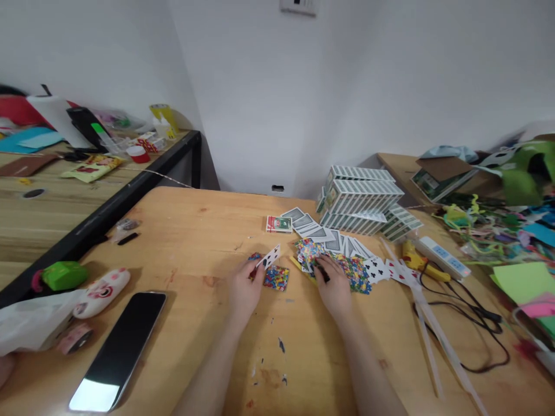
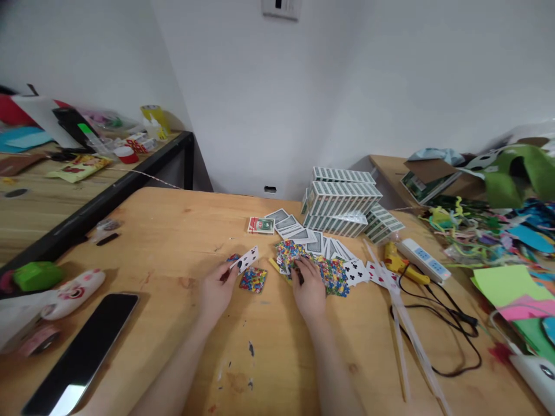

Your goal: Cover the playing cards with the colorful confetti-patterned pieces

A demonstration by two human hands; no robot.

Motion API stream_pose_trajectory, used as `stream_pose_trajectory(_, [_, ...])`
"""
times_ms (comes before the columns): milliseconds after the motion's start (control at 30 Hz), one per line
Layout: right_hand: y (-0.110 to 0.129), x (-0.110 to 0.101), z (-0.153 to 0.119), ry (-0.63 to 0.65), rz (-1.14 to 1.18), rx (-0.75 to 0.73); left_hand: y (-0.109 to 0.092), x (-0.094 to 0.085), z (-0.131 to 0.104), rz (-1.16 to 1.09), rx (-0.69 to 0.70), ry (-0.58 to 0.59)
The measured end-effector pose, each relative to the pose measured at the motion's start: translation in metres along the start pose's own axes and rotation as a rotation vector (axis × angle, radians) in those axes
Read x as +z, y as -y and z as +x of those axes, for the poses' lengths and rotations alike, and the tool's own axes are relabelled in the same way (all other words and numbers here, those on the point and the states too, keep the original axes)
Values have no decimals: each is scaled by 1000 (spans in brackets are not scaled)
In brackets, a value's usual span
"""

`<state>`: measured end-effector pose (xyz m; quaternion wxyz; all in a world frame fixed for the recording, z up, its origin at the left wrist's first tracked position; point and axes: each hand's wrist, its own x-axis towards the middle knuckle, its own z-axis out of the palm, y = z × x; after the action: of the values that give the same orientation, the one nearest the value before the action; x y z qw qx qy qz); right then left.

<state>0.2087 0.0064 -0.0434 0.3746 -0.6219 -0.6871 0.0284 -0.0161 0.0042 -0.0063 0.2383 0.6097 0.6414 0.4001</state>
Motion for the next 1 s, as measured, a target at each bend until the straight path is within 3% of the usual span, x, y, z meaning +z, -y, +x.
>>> stream_pose_trajectory(200, [-2, -7, -1, 79, -63, -71, 0, 1, 0, -4, -1, 7])
stream_pose_trajectory(367, [20, -5, 3, 56, -129, -168, 1, 3, 1, -14, 0, 23])
stream_pose_trajectory(533, [43, 6, 19, 196, -291, -215, 1, 3, 1, -5, 18, 7])
stream_pose_trajectory(733, [49, 8, 29, 267, -341, -238, 0, 1, 1, 9, 2, 15])
stream_pose_trajectory(867, [57, -5, 25, 211, -166, -162, -2, 0, 2, -13, 10, 4])
stream_pose_trajectory(1000, [53, -40, 27, 129, -15, 24, -1, 0, 2, -36, 39, -23])
